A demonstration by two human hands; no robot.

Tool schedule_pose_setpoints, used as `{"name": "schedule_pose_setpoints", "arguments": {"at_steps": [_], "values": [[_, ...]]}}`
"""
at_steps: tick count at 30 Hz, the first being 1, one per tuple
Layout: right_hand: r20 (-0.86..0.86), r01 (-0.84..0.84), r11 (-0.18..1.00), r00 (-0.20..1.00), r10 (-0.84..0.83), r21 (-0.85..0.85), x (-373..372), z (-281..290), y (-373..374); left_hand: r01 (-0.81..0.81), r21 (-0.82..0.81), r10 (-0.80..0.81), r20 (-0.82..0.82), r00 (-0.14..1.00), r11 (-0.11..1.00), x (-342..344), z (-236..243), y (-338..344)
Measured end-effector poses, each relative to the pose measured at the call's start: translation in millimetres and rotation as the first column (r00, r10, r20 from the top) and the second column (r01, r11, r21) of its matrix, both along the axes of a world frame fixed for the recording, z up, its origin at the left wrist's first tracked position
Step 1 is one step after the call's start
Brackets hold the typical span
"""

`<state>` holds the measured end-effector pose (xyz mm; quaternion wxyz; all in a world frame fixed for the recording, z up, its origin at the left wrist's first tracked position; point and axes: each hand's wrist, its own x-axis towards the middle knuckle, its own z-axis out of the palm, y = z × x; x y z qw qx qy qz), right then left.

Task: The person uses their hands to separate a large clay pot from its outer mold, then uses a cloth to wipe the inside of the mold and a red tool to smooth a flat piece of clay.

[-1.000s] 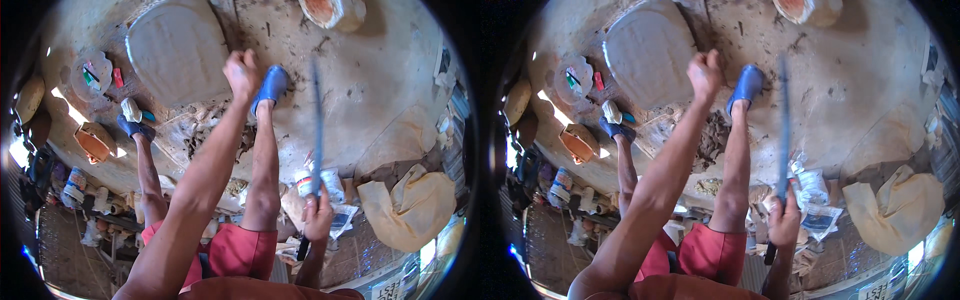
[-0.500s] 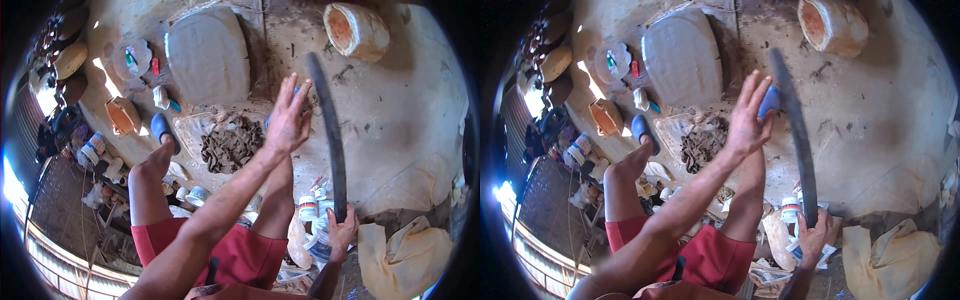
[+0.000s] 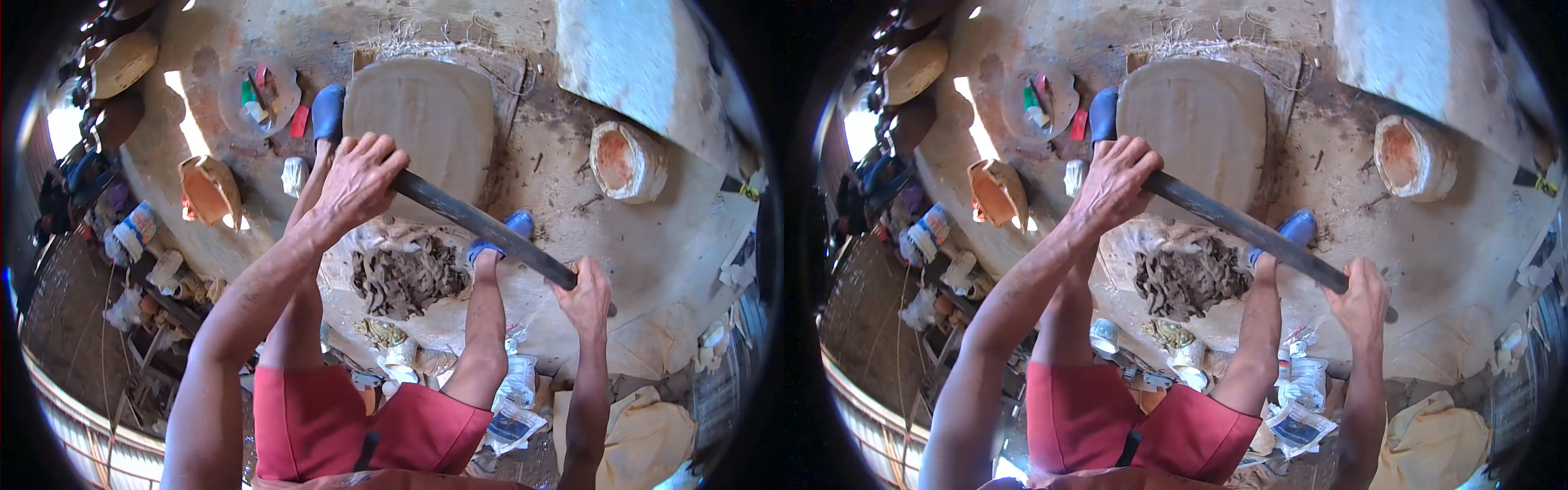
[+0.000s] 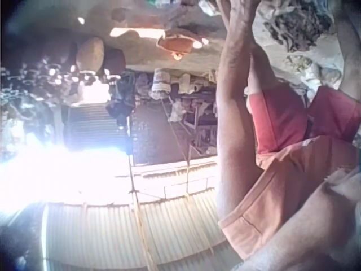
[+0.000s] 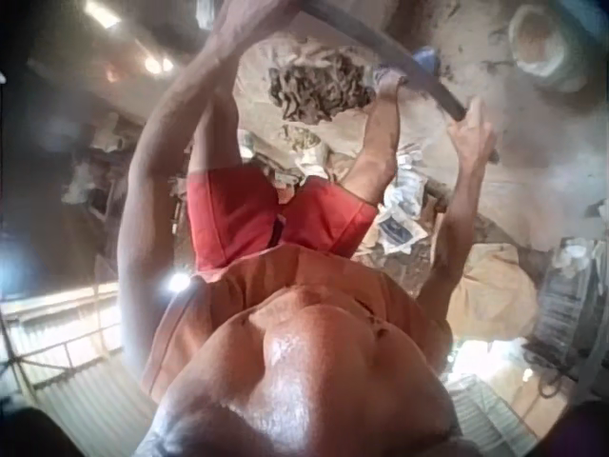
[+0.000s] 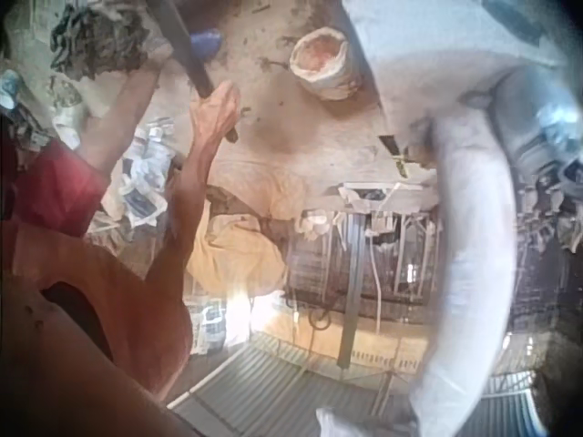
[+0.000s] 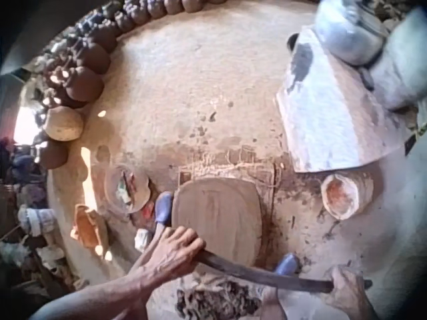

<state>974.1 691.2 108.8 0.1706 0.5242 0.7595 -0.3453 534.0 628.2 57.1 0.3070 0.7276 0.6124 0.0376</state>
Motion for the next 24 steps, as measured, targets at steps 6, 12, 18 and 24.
{"name": "schedule_pose_setpoints", "arguments": {"at_steps": [6, 12, 18, 24], "values": [[0.084, -0.098, 0.981, 0.993, 0.085, 0.166, -105, -82, 50, -0.272, 0.022, 0.272, -0.117, 0.955, 0.962, -127, -90, 10], [0.220, -0.173, 0.967, 0.967, 0.130, 0.190, -191, -136, 121, -0.384, -0.065, 0.379, -0.082, 0.922, 0.921, -194, -132, 20], [0.288, -0.194, 0.965, 0.948, 0.138, 0.175, -221, -172, 163, -0.427, -0.032, 0.421, -0.107, 0.901, 0.904, -209, -168, 36], [0.328, -0.300, 0.945, 0.912, 0.245, 0.129, -228, -202, 175, -0.410, -0.091, 0.401, -0.103, 0.910, 0.908, -216, -198, 42]]}}
